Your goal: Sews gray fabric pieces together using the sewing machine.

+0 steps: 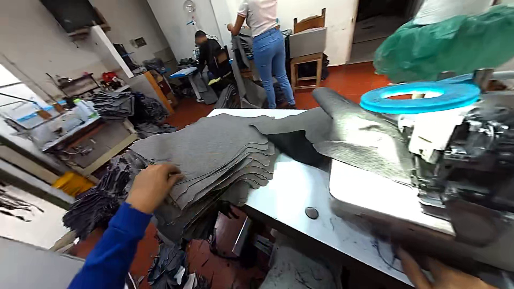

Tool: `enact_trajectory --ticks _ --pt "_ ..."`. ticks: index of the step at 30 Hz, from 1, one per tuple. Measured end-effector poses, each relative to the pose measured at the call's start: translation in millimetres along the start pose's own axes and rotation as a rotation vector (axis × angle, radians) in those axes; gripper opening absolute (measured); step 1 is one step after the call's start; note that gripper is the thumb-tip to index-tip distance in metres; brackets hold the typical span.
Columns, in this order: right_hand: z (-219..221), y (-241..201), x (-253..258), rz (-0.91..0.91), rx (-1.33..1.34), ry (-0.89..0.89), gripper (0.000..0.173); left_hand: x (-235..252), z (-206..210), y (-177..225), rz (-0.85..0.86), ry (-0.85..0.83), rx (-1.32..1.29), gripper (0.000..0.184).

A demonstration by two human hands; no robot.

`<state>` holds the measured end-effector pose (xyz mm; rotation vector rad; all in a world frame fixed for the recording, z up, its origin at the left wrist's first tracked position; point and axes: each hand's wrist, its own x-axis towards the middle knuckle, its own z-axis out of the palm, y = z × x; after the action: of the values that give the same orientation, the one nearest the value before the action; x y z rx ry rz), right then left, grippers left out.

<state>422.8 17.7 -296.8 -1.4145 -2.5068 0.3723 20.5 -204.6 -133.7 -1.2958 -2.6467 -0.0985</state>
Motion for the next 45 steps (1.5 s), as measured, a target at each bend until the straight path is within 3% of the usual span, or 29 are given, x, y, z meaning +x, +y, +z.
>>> enact_trajectory --ticks 2,9,12,16,23,29,34,40,42,45 --pt "0 -1 1 0.000 0.007 -0.004 0.062 -6 -8 -20 0.049 -0.054 -0.053 0.015" --pt "-6 2 -4 -0.017 0.007 -0.033 0.060 7 -17 -8 0.192 -0.158 -0.153 0.019" --pt "-8 5 -5 -0.025 0.008 -0.048 0.058 11 -23 5 0.153 -0.310 -0.161 0.021" --pt "-8 4 -5 -0.015 0.013 -0.073 0.058 12 -24 7 0.118 -0.252 -0.150 0.015" --pt "-5 4 -6 -0.020 -0.001 -0.042 0.058 18 -21 14 0.101 -0.343 -0.035 0.028" --pt "-5 7 -7 -0.044 0.013 -0.036 0.056 27 -22 -5 0.120 -0.471 -0.172 0.021" --pt "-3 8 -7 -0.061 0.017 0.012 0.055 19 -20 1 0.124 -0.446 -0.173 0.027" --pt "-2 11 -7 -0.061 0.020 -0.002 0.056 38 -15 24 0.109 -0.558 0.076 0.022" --pt "-1 14 -7 -0.075 0.022 0.012 0.055 51 -12 23 0.083 -0.519 0.158 0.022" --pt "6 22 -13 -0.129 0.092 0.108 0.046 58 -24 20 -0.014 -0.288 0.092 0.023"
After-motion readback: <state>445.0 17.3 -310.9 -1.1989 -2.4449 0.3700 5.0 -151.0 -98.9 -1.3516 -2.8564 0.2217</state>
